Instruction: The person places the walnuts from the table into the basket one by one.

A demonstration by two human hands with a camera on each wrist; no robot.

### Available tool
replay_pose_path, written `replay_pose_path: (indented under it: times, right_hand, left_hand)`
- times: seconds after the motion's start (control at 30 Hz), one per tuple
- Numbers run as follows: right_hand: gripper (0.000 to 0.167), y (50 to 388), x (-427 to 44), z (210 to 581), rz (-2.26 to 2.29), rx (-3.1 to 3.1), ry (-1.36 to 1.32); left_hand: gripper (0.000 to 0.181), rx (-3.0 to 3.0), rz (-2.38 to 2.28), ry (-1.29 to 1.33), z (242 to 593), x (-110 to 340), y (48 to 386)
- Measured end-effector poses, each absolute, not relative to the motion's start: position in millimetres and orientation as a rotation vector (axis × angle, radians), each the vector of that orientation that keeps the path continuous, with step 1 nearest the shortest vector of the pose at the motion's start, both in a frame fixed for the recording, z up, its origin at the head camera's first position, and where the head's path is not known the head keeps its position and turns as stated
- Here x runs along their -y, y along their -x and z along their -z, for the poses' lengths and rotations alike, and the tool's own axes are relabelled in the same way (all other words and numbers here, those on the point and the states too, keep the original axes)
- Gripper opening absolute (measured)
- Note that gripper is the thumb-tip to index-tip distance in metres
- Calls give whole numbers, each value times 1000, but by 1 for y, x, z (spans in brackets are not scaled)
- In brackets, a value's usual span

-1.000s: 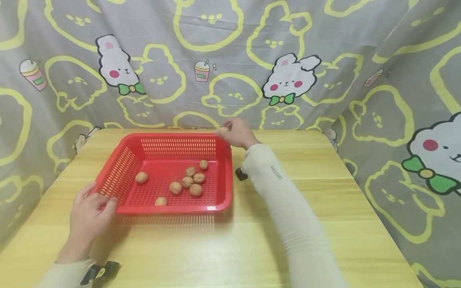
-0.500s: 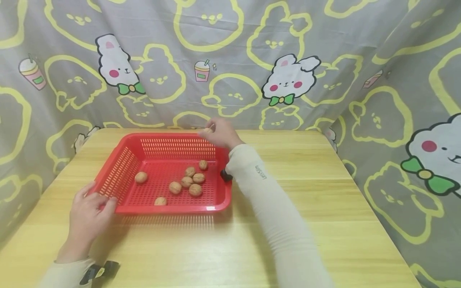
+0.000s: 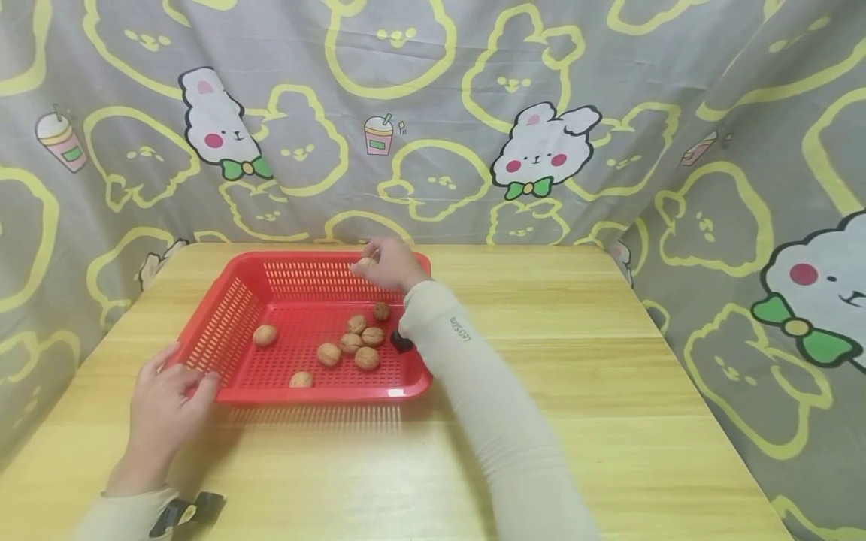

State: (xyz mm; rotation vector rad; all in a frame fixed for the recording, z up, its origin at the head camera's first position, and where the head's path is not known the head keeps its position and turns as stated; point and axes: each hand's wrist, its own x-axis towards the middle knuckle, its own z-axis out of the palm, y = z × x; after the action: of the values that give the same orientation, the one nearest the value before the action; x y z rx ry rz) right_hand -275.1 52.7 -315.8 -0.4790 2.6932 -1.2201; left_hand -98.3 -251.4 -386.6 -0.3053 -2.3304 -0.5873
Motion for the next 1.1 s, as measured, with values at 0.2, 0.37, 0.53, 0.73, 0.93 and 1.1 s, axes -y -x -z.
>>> replay_pose_path:
  times: [0.2, 0.37, 0.53, 0.73, 0.93, 1.1]
  right_hand:
    - [29, 273, -44, 321, 1239, -2654, 474]
    - [28, 270, -43, 322, 1231, -2661, 459]
    - [27, 270, -45, 324, 1221, -2669, 464]
    - [26, 269, -47, 320, 1230, -2682, 447]
    - [25, 266, -53, 309, 1253, -2718, 493]
    - [21, 261, -65, 296, 1323, -2775, 533]
  left_hand:
    - [27, 2325, 585, 310, 387, 252, 98]
    - [26, 2328, 579, 311, 388, 253, 99]
    - [27, 2333, 576, 305, 387, 254, 98]
    - [26, 2354, 572, 302, 384, 253, 98]
    - [25, 2417, 583, 298, 380, 255, 96]
    - [23, 2478, 593, 301, 373, 258, 97]
